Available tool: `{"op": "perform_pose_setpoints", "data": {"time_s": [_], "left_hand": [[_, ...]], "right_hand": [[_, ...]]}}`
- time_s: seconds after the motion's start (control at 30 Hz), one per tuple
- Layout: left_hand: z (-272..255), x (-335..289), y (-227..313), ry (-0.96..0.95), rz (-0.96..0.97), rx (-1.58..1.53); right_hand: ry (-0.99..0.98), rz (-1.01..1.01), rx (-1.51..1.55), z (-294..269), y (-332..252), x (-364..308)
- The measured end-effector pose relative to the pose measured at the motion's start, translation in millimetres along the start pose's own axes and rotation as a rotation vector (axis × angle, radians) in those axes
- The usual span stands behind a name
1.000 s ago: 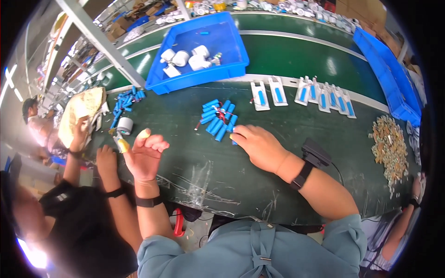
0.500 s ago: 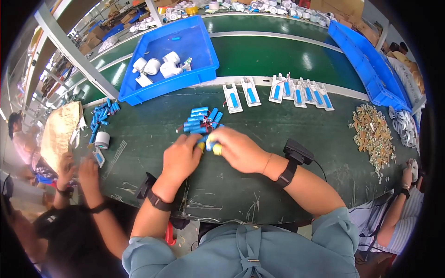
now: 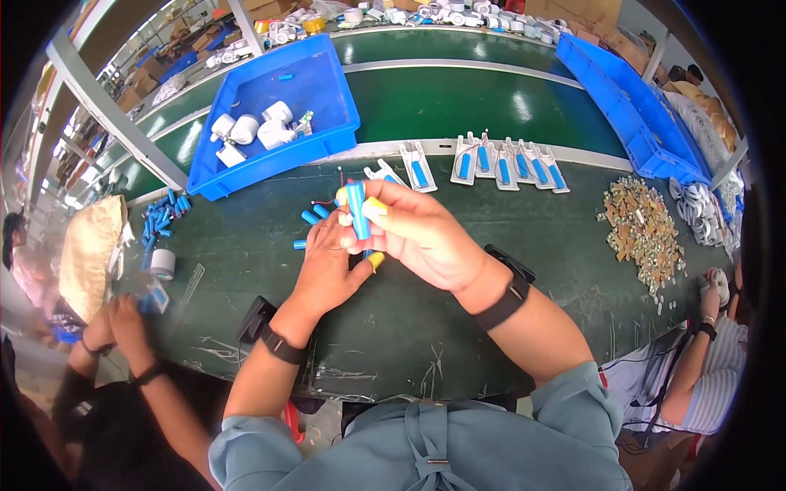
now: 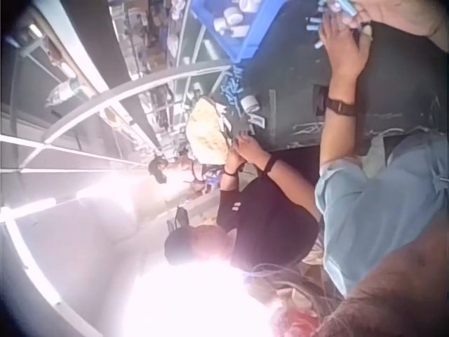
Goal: Assembling small electronic parts and plastic housings on a factory production line.
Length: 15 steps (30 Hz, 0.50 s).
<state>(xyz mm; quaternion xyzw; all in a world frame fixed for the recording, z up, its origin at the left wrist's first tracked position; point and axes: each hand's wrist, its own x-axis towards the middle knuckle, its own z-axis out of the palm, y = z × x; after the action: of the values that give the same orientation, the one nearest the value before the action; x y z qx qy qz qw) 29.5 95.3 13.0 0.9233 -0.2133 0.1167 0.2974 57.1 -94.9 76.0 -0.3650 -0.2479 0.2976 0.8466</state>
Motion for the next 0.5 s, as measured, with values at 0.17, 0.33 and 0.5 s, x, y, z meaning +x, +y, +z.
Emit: {"op": "perform_pose_setpoints", "data": {"time_s": [0.17, 0.33, 0.5], "left_hand": [[-14.6, -18.5, -32.3, 0.108, -0.043, 0.416], [-36.8, -16.0, -32.2, 0.271, -0.095, 0.784], [-12.1, 14.2, -18.4, -0.014, 0.033, 0.44]], "right_hand": [[0.059, -0.411, -0.147, 35.1, -53.0, -31.9], [0.496, -0.135, -1.173, -9.6, -38.8, -80.9], [0.399, -0.177, -1.647, -35.7, 2.3, -120.7]]}}
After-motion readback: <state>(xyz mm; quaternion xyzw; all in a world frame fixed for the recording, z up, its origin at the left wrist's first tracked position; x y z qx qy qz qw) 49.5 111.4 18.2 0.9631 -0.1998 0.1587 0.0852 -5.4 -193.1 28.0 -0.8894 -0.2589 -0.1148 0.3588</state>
